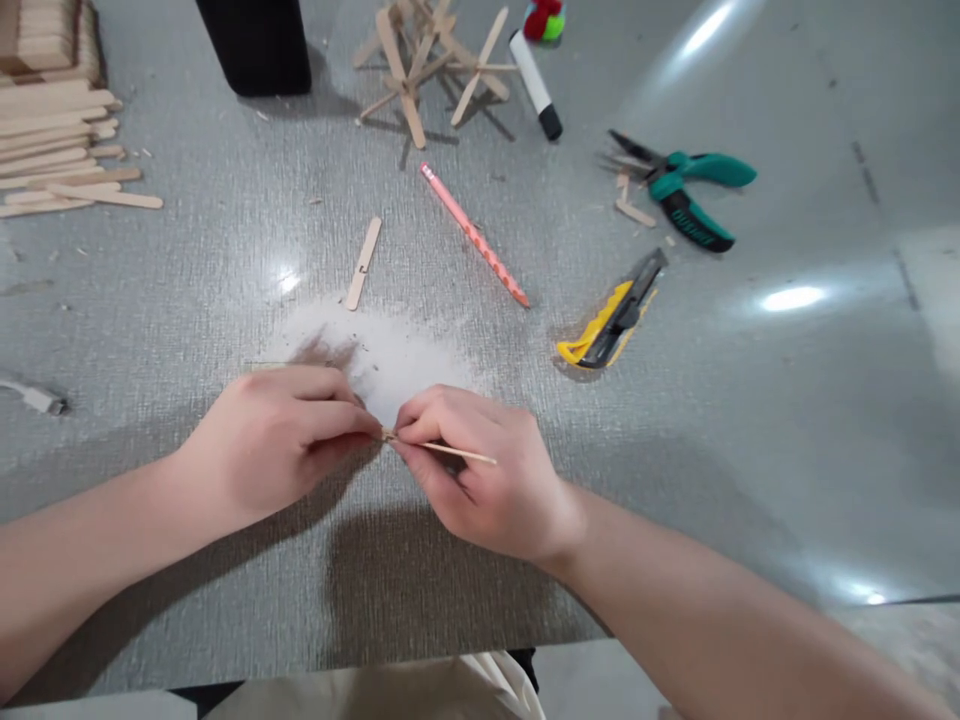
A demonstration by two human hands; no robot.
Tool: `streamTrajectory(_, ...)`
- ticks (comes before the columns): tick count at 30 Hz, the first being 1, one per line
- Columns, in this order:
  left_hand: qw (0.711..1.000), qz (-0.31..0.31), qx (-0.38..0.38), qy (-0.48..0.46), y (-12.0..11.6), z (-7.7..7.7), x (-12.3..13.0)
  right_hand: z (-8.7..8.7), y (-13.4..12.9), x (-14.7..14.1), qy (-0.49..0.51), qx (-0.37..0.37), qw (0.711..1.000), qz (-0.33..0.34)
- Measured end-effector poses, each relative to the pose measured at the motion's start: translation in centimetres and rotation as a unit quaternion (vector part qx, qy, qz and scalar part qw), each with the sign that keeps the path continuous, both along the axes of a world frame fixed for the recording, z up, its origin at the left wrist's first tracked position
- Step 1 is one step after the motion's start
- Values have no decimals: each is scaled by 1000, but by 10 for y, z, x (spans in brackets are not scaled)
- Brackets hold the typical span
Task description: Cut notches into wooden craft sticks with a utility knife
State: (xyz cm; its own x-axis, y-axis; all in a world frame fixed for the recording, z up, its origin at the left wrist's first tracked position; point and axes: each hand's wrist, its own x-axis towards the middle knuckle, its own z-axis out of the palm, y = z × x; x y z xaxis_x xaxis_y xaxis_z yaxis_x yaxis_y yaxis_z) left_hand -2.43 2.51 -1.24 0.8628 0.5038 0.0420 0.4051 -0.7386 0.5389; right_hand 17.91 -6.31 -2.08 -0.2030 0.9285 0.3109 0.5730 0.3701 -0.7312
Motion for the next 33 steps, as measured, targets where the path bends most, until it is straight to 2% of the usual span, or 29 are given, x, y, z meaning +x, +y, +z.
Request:
streamTrajectory(4,1000,5,-14,16,0,-1,2,0,-1,-2,5,-1,1000,0)
streamTrajectory(11,999,-30,8,7,0,-6,4,2,-1,-4,-5,9,1000,5)
streamTrajectory(14,997,-41,60,4,0,-8,4,2,-1,-3,-15,18,1000,1)
streamTrajectory(18,982,-61,175,-24,-1,-11,6,0,-1,-3,-8,45,999,4)
streamTrajectory(20,977,-63,202,-32,-2,-11,7,0,0,-3,-9,43,999,4)
streamTrajectory(33,978,-54,199,-24,-1,-10,8,0,0,-4,-14,33,999,4)
